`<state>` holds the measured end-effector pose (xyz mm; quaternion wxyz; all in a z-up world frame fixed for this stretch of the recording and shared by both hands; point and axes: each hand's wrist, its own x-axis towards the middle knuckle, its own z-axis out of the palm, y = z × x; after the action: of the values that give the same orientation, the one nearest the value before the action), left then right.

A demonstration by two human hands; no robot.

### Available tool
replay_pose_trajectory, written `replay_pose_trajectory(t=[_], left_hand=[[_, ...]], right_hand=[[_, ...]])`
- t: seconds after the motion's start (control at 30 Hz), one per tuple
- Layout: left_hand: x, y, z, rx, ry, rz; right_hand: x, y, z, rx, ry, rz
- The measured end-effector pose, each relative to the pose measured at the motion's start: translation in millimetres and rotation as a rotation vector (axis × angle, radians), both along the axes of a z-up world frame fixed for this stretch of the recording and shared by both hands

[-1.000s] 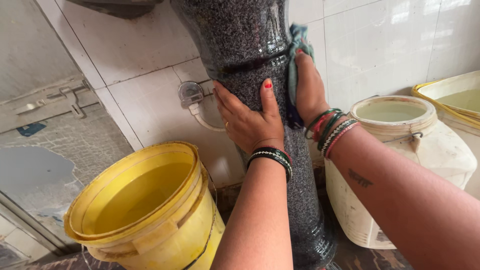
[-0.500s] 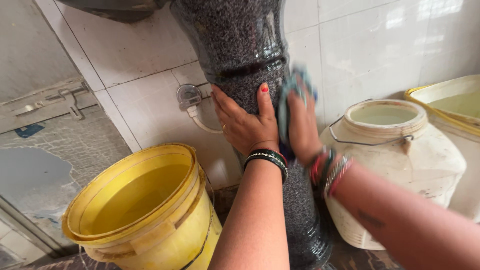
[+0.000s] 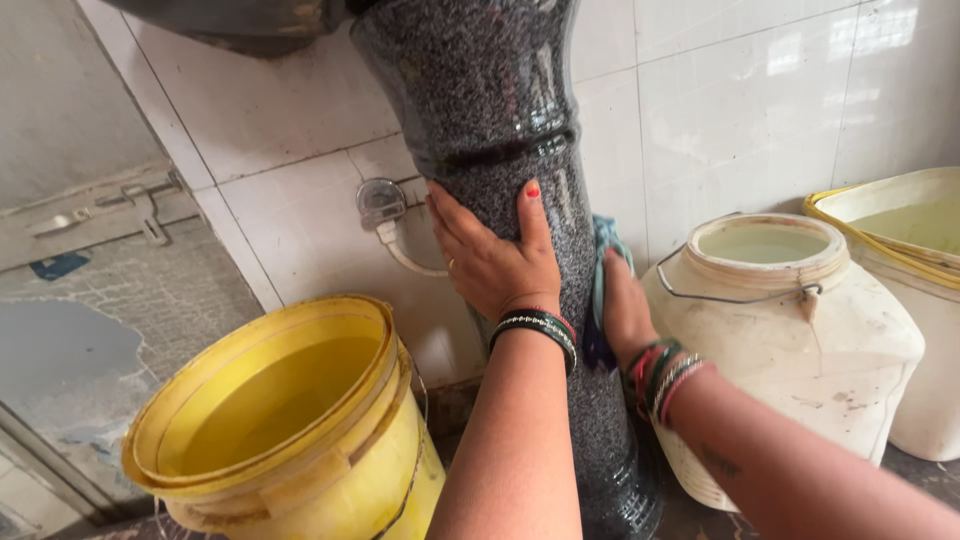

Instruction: The person wipes the surface of a granite pedestal sink with a blue cloth. They dip the cloth into a small container of liquid and continue wiping the basin and the pedestal base.

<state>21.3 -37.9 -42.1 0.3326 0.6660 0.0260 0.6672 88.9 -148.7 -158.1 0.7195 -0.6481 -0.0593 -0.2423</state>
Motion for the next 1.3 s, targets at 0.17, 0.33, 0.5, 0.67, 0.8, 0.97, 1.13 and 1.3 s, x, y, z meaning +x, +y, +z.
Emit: replay_pose_trajectory(t=[0.17, 0.33, 0.5, 0.67, 0.8, 0.97, 1.13, 1.3], left_hand=[[3, 0, -4, 0.011, 0.001, -0.004], [3, 2, -3, 0.021, -0.002, -0.002], [3, 2, -6, 0.038, -0.02, -0.011], [6, 2, -7, 0.03, -0.016, -0.001], [5, 2, -6, 0.017, -0.022, 0.015], [1, 1, -3, -0.005, 0.029, -0.02], [2, 2, -5, 0.017, -0.018, -0.011], [6, 2, -8, 0.025, -0.045, 0.005]], right_hand=[[-11, 8, -11, 0.088, 0.202, -0.048], [-15, 11, 43, 0.063, -0.011, -0.033], [0, 8, 131, -0.204, -0.54, -0.154], [9, 12, 126, 0.002, -0.556, -0.034], [24, 3, 61, -0.291, -0.42, -0.216], [19, -4, -30, -0.46, -0.328, -0.274], [-4, 7, -34, -0.083, 0.061, -0.164], [-6, 12, 47, -0.343, -0.401, -0.239]])
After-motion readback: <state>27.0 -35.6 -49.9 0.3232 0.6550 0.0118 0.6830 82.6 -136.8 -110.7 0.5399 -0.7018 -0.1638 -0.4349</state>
